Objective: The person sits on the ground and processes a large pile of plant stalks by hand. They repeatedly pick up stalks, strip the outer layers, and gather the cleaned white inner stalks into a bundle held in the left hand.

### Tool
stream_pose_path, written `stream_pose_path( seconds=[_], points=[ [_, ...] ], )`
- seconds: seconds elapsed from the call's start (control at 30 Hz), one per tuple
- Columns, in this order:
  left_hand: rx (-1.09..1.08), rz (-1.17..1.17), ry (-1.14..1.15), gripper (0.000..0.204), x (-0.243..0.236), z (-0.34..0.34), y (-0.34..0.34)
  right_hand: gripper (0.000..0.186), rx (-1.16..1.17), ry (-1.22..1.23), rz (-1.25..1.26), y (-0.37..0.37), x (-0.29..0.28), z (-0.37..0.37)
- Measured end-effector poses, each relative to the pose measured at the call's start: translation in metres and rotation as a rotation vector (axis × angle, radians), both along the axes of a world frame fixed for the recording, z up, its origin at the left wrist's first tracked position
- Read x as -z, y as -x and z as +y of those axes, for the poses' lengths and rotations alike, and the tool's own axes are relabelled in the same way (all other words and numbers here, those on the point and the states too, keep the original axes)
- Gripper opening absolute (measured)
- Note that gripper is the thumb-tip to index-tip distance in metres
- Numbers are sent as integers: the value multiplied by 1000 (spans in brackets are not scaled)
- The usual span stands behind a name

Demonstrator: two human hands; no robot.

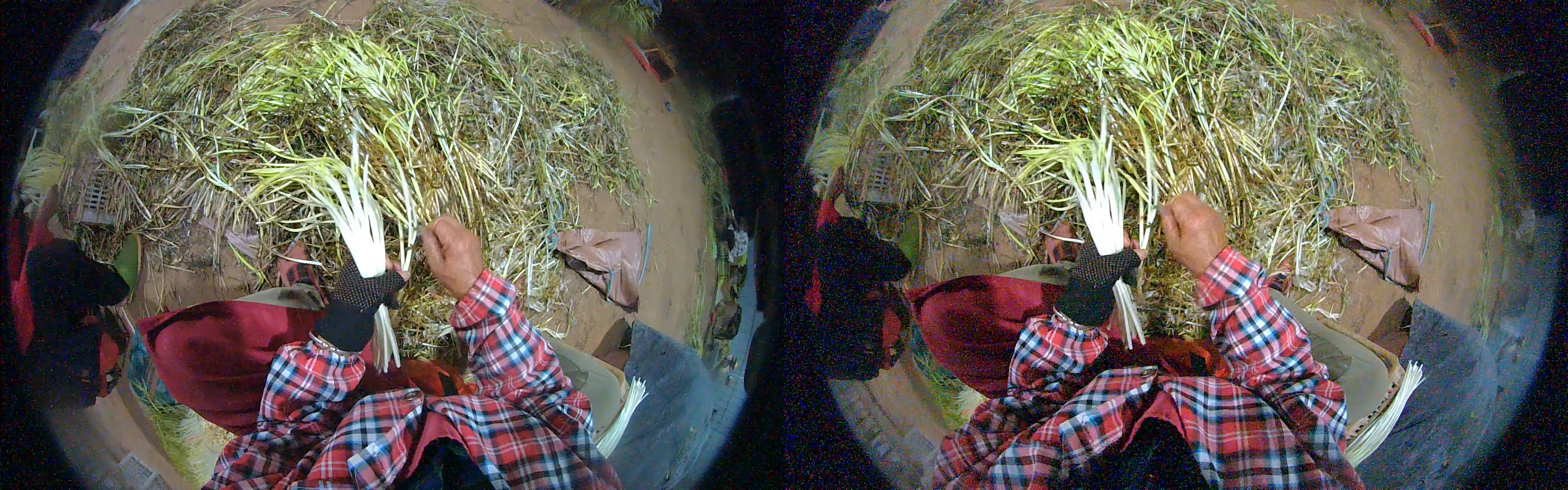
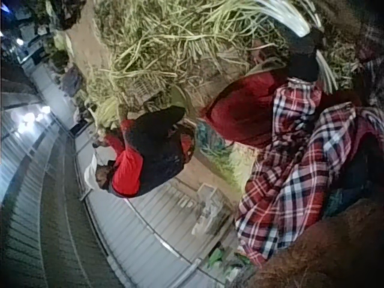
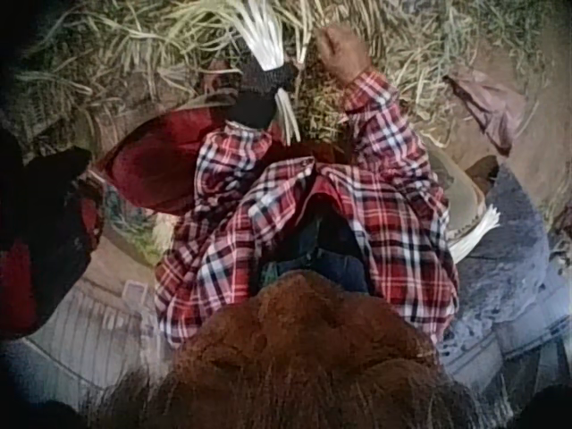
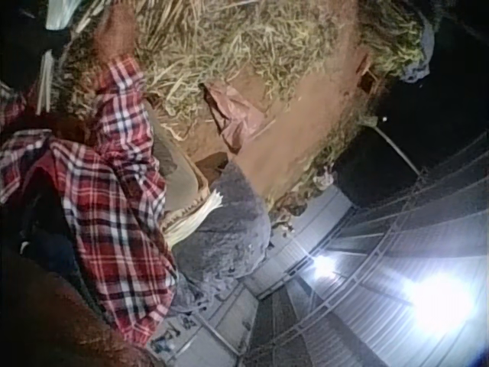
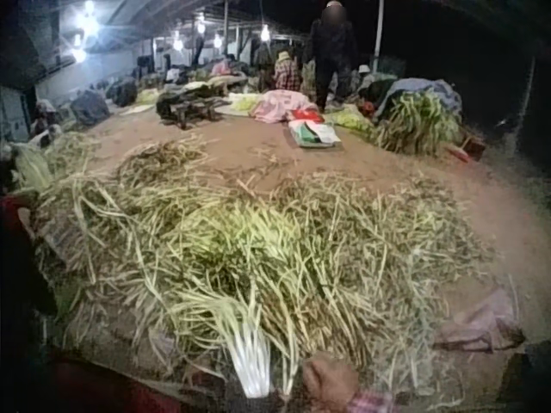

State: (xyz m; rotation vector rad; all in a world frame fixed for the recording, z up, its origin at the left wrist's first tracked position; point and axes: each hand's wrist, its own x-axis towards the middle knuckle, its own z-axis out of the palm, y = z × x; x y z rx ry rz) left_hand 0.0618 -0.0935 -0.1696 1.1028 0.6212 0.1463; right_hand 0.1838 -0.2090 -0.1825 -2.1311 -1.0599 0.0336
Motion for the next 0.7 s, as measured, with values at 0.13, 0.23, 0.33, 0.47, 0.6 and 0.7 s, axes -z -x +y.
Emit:
stream_pose_path(
  seconds=[0.13, 0.23, 0.33, 0.47, 0.6, 0.7],
  points=[
    [56, 41, -29, 21, 7, 2, 0, 8, 106, 228, -279, -47, 22, -16],
    [80, -77, 7, 21, 12, 7, 0, 8, 374, 435, -475, -97, 33, -45],
    [91, -27, 82, 22, 11, 11, 3, 10, 469, 585, -634, -147, 28, -102],
    [66, 28, 136, 26, 3, 14, 4, 18, 814, 532, -358, -175, 19, -158],
    [33, 121, 110, 27, -5, 10, 0, 24, 391, 193, -34, -131, 14, -117],
    [40, 128, 94, 28, -11, 5, -3, 36, -127, -14, 668, -54, 14, -48]
  ],
)
